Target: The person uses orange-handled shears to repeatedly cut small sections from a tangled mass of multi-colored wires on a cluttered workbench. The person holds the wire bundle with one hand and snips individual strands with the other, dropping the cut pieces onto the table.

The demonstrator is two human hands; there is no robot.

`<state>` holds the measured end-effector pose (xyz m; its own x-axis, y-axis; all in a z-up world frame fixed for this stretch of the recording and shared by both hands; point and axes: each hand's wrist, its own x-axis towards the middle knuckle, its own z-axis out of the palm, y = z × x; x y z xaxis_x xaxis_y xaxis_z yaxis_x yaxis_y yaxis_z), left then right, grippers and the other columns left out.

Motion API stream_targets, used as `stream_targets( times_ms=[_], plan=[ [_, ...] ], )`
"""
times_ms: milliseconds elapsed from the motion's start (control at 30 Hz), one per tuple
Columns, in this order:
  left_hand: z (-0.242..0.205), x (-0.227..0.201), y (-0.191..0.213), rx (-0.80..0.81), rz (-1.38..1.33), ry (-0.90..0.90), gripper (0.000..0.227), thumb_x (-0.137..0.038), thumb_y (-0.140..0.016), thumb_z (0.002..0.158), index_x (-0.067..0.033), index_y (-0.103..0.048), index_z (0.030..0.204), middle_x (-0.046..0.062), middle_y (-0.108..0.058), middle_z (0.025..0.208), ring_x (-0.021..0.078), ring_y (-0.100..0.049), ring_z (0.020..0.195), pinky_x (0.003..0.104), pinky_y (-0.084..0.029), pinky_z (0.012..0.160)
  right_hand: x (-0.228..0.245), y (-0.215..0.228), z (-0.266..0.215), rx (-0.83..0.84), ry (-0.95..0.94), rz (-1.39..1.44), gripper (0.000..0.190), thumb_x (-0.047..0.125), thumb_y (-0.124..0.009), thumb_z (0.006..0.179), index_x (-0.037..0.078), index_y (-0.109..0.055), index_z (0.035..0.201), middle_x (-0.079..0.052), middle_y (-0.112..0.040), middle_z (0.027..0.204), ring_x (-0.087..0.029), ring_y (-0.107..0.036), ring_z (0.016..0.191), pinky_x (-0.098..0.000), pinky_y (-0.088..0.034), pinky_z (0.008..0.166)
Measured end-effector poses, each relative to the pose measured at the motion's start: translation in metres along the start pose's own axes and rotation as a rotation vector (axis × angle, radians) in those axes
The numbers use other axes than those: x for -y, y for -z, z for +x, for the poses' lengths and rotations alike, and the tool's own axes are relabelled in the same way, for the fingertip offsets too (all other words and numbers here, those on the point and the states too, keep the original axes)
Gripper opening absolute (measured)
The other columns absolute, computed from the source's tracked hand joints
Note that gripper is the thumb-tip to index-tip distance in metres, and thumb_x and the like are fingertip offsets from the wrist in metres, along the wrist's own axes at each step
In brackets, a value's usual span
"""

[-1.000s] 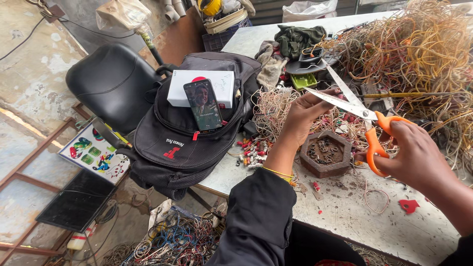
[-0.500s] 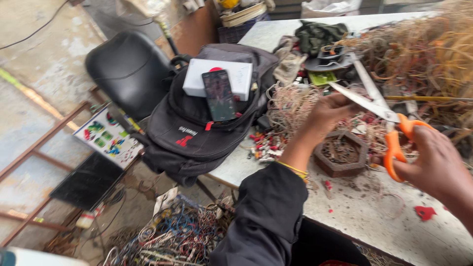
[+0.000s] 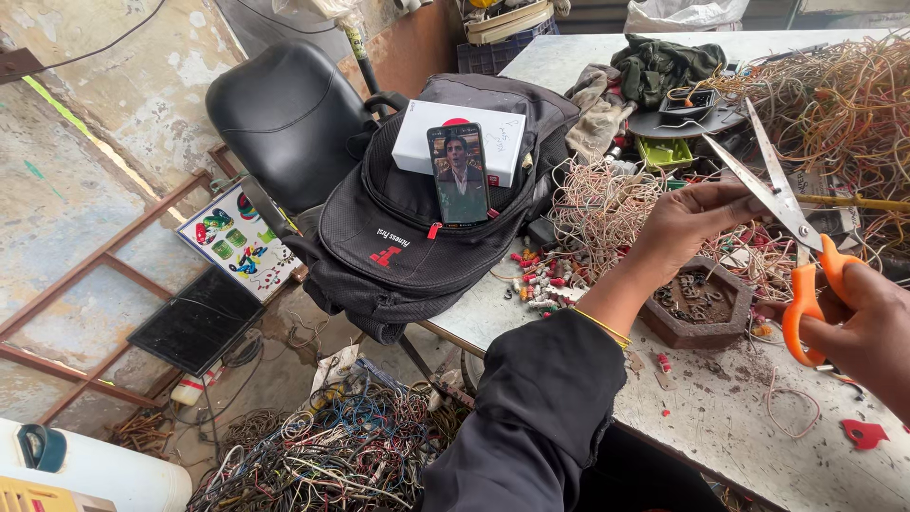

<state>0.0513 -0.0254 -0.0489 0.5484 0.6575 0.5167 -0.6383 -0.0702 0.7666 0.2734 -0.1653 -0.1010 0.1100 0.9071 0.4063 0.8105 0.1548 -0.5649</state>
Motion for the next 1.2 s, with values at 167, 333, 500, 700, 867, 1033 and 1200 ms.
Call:
stream_targets(
  times_ms=[167,333,500,700,867,1033,1200],
  plan=[
    [-0.005,-0.014,-0.009,0.011,-0.012,-0.013,0.021,-0.009,-0.073,0.104,0.0021,-0.071,0.122,0.013,-0.075,0.116,0.0164,-0.071,0.113,0.030,-0.056,0.107,0.009,-0.007,0.001,-0.044,-0.034,-0.009,0.027,0.009,-0.084,0.094,-0.005,-0.062,0.087,-0.016,-0.065,0.062,-0.018,-0.065,0.054,-0.0271,-0.045,0.045],
    [-0.002,-0.017,-0.015,-0.055,0.108,0.027,0.025,-0.011,-0.072,0.104,0.0020,-0.068,0.125,0.013,-0.074,0.117,0.0160,-0.070,0.116,0.030,-0.055,0.102,0.021,0.002,0.000,0.009,-0.043,0.183,0.018,0.002,-0.071,0.096,-0.007,-0.059,0.085,-0.017,-0.071,0.071,-0.019,-0.075,0.078,-0.0250,-0.054,0.051],
    [0.001,-0.022,-0.013,0.027,0.030,-0.017,0.028,-0.016,-0.073,0.106,-0.0040,-0.067,0.130,0.010,-0.073,0.114,0.0128,-0.069,0.110,0.029,-0.056,0.106,0.010,0.005,0.003,0.042,-0.177,0.297,0.011,-0.001,-0.061,0.103,-0.012,-0.057,0.103,-0.025,-0.073,0.094,-0.031,-0.075,0.104,-0.0308,-0.063,0.079],
    [-0.006,-0.031,-0.011,-0.088,0.131,-0.033,0.023,-0.017,-0.072,0.104,-0.0051,-0.070,0.124,0.006,-0.074,0.116,0.0115,-0.069,0.116,0.028,-0.055,0.105,0.002,0.007,0.011,0.034,-0.083,0.421,0.020,-0.011,-0.046,0.098,-0.014,-0.048,0.117,-0.032,-0.065,0.109,-0.037,-0.073,0.104,-0.0326,-0.056,0.088],
    [-0.003,-0.026,-0.008,-0.182,0.138,-0.015,0.022,-0.017,-0.076,0.101,-0.0029,-0.072,0.118,0.007,-0.076,0.108,0.0124,-0.070,0.109,0.028,-0.057,0.097,0.014,0.006,0.013,0.042,-0.069,0.222,0.017,-0.004,-0.056,0.102,-0.016,-0.046,0.109,-0.028,-0.064,0.108,-0.037,-0.075,0.092,-0.0356,-0.061,0.069],
    [0.002,-0.016,-0.003,-0.220,0.126,-0.030,0.023,-0.015,-0.073,0.102,-0.0021,-0.070,0.121,0.005,-0.075,0.111,0.0084,-0.068,0.101,0.024,-0.055,0.089,0.009,0.011,0.011,-0.053,-0.018,-0.387,0.037,0.008,-0.088,0.073,-0.007,-0.063,0.095,-0.017,-0.068,0.088,-0.025,-0.072,0.076,-0.0342,-0.058,0.072],
    [0.002,-0.027,-0.009,-0.216,0.245,-0.047,0.023,-0.012,-0.071,0.100,-0.0046,-0.065,0.121,0.006,-0.073,0.104,0.0067,-0.069,0.094,0.022,-0.057,0.082,0.002,0.012,0.010,-0.143,0.098,-0.274,0.040,0.007,-0.086,0.068,-0.008,-0.065,0.098,-0.015,-0.067,0.087,-0.023,-0.070,0.076,-0.0344,-0.056,0.075]
  ],
)
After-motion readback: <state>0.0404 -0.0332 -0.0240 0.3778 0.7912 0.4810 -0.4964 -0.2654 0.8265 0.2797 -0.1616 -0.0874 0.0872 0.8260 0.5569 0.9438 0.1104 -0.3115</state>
